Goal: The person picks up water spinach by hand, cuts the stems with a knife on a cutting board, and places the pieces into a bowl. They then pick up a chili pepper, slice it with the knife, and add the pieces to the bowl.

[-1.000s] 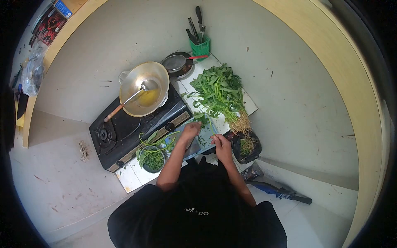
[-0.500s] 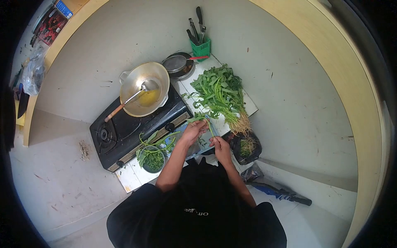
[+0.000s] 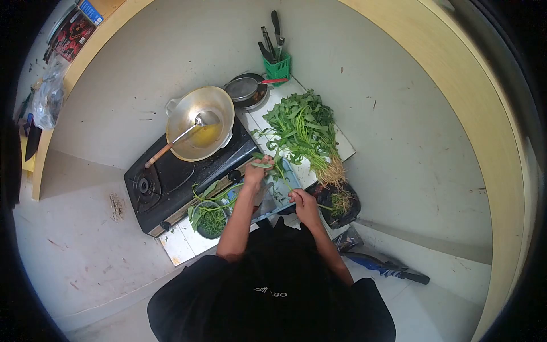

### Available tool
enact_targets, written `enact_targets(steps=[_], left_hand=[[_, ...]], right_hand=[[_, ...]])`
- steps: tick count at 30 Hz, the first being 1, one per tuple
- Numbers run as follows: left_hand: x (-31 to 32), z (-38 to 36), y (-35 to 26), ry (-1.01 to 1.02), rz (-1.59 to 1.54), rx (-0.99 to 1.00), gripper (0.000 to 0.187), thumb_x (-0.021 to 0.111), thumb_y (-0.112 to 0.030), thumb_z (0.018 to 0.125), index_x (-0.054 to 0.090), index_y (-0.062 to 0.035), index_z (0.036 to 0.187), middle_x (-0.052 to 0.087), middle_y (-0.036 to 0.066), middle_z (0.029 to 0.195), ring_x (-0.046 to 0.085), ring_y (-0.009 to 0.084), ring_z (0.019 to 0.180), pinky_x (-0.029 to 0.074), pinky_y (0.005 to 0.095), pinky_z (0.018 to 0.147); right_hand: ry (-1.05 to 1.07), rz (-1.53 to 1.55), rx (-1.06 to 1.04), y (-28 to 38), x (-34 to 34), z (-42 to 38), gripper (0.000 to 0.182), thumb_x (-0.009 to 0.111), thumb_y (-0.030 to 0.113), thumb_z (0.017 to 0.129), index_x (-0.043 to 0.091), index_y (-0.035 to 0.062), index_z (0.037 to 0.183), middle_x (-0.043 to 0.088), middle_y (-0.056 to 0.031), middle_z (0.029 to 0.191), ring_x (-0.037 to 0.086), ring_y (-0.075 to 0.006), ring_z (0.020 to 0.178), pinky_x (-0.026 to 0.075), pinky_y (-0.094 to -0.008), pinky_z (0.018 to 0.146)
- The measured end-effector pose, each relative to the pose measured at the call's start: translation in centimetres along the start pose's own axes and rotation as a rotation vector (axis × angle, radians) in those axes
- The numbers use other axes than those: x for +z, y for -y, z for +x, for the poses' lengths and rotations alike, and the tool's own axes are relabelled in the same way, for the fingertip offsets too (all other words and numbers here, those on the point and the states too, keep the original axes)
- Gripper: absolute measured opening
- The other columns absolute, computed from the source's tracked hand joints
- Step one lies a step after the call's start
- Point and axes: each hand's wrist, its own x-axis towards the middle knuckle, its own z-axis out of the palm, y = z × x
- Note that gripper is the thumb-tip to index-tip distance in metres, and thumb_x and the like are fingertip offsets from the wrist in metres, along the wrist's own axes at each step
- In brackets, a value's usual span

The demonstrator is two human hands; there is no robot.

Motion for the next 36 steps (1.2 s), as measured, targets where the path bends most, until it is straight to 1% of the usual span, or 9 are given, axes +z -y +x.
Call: enact_targets(steps=[5,7,13,17,20,23,28,33,36], left_hand=[[-1.2,0.8,0.2,0.157,0.169,-0.104,0.031,0.061,-0.036,0.097,0.069,-0.0053,0.097,0.073,0.003,0.091,0.064,0.0105,0.075,0.044,0.0261,0.063],[-0.9,0.7,0.6,0.227,0.251,-0.229,0.044,0.054,-0.043,0.100,0.064,-0.0019,0.112,0.070,0.009,0.109,0.066,0.0157,0.098,0.049,0.0269,0.070],[-0.2,0.0,1.9,0.258,0.170,-0.458,0.072,0.038,-0.058,0.100,0.044,0.0021,0.139,0.061,0.018,0.128,0.056,0.0245,0.121,0.047,0.0383,0.093],[-0.3,-0.4,1.4,0.222,0.096,-0.437,0.075,0.040,-0.065,0.096,0.057,0.0005,0.128,0.065,0.015,0.117,0.060,0.0216,0.109,0.048,0.0380,0.088],[-0.1,-1.8,-0.7,0.363,-0.018,-0.432,0.080,0.038,-0.070,0.094,0.058,0.0001,0.126,0.065,0.013,0.115,0.061,0.0205,0.106,0.047,0.0378,0.088],[0.4,-2.0,-1.0,0.352,0.006,-0.360,0.067,0.047,-0.063,0.095,0.064,-0.0023,0.116,0.068,0.007,0.105,0.063,0.0169,0.095,0.048,0.0332,0.082],[0.4,-1.0,0.9,0.250,-0.001,-0.202,0.030,0.062,-0.033,0.097,0.068,-0.0039,0.090,0.067,0.001,0.082,0.061,0.0101,0.073,0.047,0.0244,0.069],[-0.4,0.8,3.2,0.178,0.074,-0.052,0.025,0.061,-0.025,0.097,0.067,-0.0016,0.092,0.065,0.001,0.076,0.058,0.0090,0.065,0.046,0.0247,0.061],[-1.7,2.2,4.1,-0.086,0.133,0.068,0.024,0.061,-0.021,0.097,0.067,0.0020,0.093,0.065,0.002,0.077,0.056,0.0084,0.066,0.047,0.0247,0.062]], right_hand=[[0.008,0.018,0.061,-1.9,-0.2,-1.0,0.020,0.050,0.012,0.101,0.063,-0.0034,0.099,0.062,-0.0065,0.078,0.062,-0.0127,0.075,0.049,-0.0272,0.073],[0.003,0.018,0.069,-1.9,-0.2,-1.0,0.020,0.050,0.012,0.101,0.063,-0.0035,0.099,0.062,-0.0059,0.077,0.061,-0.0126,0.075,0.049,-0.0270,0.074],[-0.005,-0.006,0.058,-1.4,-0.1,-0.2,0.019,0.051,0.012,0.100,0.064,-0.0022,0.099,0.062,-0.0063,0.077,0.062,-0.0125,0.074,0.049,-0.0269,0.073],[-0.024,-0.030,0.035,-2.1,-0.3,0.1,0.020,0.051,0.012,0.100,0.064,-0.0022,0.099,0.064,-0.0080,0.077,0.063,-0.0143,0.073,0.050,-0.0281,0.072],[-0.027,-0.024,0.033,-2.4,-0.3,0.2,0.021,0.050,0.012,0.099,0.064,-0.0029,0.100,0.066,-0.0094,0.077,0.064,-0.0157,0.073,0.050,-0.0291,0.071],[-0.017,-0.034,0.055,-2.1,-0.4,0.1,0.020,0.051,0.013,0.100,0.065,-0.0018,0.099,0.064,-0.0077,0.077,0.063,-0.0147,0.073,0.050,-0.0285,0.071],[-0.013,-0.023,0.048,-2.4,-0.6,0.2,0.020,0.051,0.014,0.100,0.064,-0.0012,0.098,0.063,-0.0062,0.077,0.061,-0.0130,0.074,0.049,-0.0273,0.071],[0.008,-0.032,-0.017,-1.8,-0.6,-0.1,0.019,0.052,0.013,0.099,0.064,-0.0021,0.099,0.064,-0.0059,0.079,0.061,-0.0113,0.074,0.048,-0.0259,0.070],[0.023,-0.045,0.029,-2.0,-0.9,-0.4,0.019,0.053,0.013,0.098,0.065,-0.0019,0.099,0.065,-0.0057,0.079,0.061,-0.0108,0.074,0.048,-0.0257,0.070]])
